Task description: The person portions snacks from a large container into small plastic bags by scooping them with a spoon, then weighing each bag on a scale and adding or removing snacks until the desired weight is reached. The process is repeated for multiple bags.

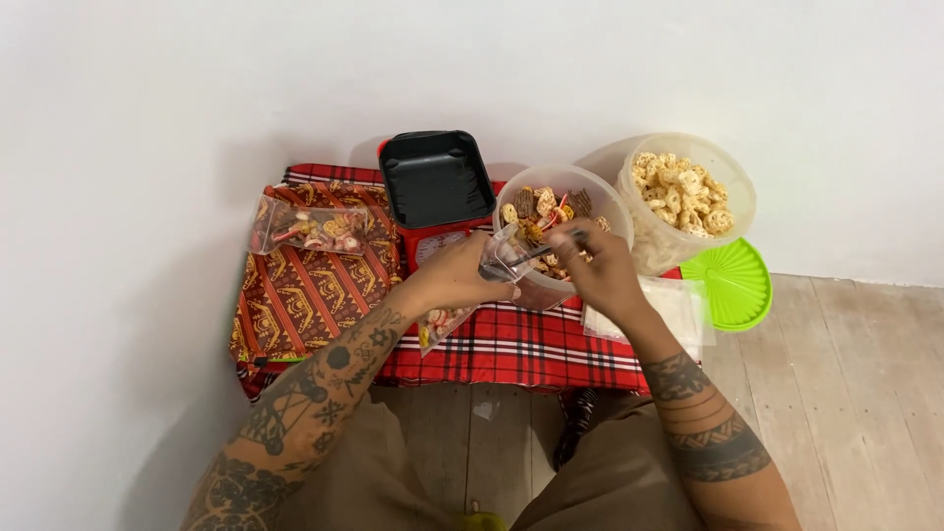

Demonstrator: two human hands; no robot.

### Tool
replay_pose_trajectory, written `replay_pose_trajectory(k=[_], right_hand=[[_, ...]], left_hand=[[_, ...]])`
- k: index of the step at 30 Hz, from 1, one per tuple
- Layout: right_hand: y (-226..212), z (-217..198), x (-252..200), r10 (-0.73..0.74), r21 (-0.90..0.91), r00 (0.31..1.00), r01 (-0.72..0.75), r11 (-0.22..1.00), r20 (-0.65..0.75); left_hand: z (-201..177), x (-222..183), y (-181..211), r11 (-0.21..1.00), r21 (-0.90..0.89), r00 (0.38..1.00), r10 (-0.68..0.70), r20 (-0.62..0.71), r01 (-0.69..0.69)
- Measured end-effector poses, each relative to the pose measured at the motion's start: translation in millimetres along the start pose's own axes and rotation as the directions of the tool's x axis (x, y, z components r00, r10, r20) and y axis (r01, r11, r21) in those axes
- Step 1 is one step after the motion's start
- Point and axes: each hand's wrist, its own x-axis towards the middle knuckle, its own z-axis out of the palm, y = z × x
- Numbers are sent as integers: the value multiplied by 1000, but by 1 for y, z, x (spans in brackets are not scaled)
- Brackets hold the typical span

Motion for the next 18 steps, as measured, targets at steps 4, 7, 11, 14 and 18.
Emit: replay_pose_trajectory(k=[4,7,11,14,18], right_hand=[[10,-5,5,-105,-47,994,106,993,24],[29,-16,12,-47,-2,998,46,999,-46],[34,-27,24,-7,98,948,41,994,-318],[48,-34,28,-45,32,919,63,998,-392],[54,-22,17,-76,-247,981,30,969,-181]], left_hand=[[0,-2,1,1000,-5,1000,12,-7,-12],[2,3,-6,998,-47,998,43,-46,-45],[0,3,-7,997,-71,997,19,-72,-24],[-1,2,-7,999,-50,996,-1,-84,-4],[0,3,-6,999,-31,996,-8,-90,5]])
